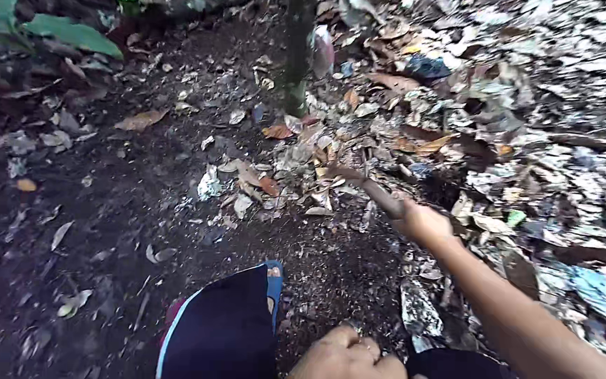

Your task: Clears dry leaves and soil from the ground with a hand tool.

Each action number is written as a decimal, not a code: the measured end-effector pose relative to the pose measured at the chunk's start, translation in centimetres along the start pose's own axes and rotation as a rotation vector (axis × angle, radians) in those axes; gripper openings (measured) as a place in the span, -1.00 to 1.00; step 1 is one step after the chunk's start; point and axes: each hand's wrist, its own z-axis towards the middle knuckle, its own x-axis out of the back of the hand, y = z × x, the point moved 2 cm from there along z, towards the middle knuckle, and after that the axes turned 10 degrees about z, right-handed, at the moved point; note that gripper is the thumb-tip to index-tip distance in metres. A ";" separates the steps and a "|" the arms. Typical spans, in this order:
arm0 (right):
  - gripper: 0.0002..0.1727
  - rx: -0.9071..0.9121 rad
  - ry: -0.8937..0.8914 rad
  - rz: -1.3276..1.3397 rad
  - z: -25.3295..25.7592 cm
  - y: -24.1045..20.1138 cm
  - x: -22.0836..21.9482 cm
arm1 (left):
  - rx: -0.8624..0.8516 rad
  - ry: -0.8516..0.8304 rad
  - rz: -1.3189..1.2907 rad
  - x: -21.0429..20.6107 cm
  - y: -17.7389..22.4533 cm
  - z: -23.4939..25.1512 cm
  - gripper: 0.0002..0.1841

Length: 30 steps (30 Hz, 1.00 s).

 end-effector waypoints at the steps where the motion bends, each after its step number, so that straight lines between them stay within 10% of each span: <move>1: -0.34 0.096 -0.089 -0.008 -0.2 -4.7 -2.4 | 0.012 0.027 0.029 0.6 -0.7 0.4 -0.69; 8: -0.41 0.460 -0.419 -0.079 1.3 -25.3 -19.1 | 0.043 -0.056 0.086 1.4 -6.2 2.8 -0.67; 17: -0.50 -0.227 0.030 -0.156 11.1 7.0 -0.9 | -0.165 -0.183 0.029 3.1 -13.3 5.5 -0.69; 22: -0.46 -0.501 0.321 -0.052 9.1 14.2 7.4 | -0.220 -0.158 -0.076 3.9 -16.0 6.1 -0.74; 24: -0.37 -0.428 0.302 -0.005 7.8 10.9 6.8 | -0.258 -0.145 -0.093 4.3 -16.9 6.6 -0.74; 30: -0.31 0.089 -0.214 -0.042 6.5 -19.1 -4.8 | -0.220 0.166 -0.180 4.4 -19.2 8.1 -0.74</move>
